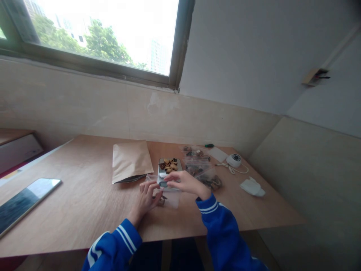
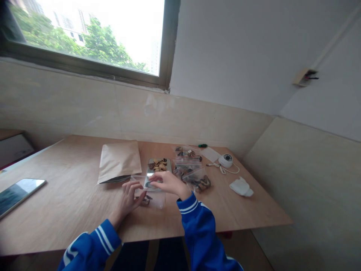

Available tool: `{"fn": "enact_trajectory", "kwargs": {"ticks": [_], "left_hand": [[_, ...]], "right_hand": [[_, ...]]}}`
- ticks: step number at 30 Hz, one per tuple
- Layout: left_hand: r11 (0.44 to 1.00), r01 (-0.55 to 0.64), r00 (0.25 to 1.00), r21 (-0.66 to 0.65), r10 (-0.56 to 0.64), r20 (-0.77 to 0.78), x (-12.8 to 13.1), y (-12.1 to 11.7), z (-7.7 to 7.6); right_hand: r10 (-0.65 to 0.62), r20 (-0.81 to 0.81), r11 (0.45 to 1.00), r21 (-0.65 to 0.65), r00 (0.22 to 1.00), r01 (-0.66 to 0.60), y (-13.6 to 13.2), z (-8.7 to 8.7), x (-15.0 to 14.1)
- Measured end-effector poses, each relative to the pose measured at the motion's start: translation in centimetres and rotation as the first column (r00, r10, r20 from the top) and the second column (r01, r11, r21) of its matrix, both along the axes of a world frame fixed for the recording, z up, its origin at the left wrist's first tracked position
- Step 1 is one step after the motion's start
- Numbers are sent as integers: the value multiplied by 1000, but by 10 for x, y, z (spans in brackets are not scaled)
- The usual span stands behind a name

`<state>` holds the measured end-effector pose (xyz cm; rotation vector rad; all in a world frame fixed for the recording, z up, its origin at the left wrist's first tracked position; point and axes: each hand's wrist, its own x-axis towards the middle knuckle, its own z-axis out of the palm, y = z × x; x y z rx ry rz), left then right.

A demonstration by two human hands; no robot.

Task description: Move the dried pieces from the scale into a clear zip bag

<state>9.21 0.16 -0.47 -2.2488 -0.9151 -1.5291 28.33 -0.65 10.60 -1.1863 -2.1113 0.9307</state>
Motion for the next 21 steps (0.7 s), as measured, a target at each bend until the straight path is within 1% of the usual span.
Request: {"fn": "enact_trajectory", "kwargs": {"ticks": [1,2,4,5,7,9,11,13,16,21], "left_hand": [[1000,1,1000,-2,-1,5,0,0,1],[1000,2,1000,-3,-2,11,0,-1,2],[1000,2,1000,-6,-2,18,1,-1,3],[1000,3,1000,-9,-3,17,1,-1,3],[1000,3,1000,-18,-3,15,1,-1,3],[1000,5,1000,-26,-5,17,0,0,2],[1000,8,1000,-29,-8,23,0,0,2],[999,11,999,-30,-10,32,0,1,2],[999,7,999,-32,-6,41,0,0,4],[999,17,999,-32,-16,33,0,1,5]], "right_hand": [[-7,-43,1000,27,999,8,3,-1,1],[-38,-90,997,70,995,44,9,-3,3],[-139,-161,971,173,977,166,25,-13,9],[-199,-178,947,219,964,236,35,-19,13],[-269,-129,914,279,954,295,58,-36,22],[-284,-43,918,278,958,285,80,-52,30],[-245,36,942,245,969,229,98,-65,34],[-193,97,966,192,976,172,111,-73,36],[-170,138,978,148,976,149,117,-80,39],[-202,137,955,248,970,163,111,-85,50]]}}
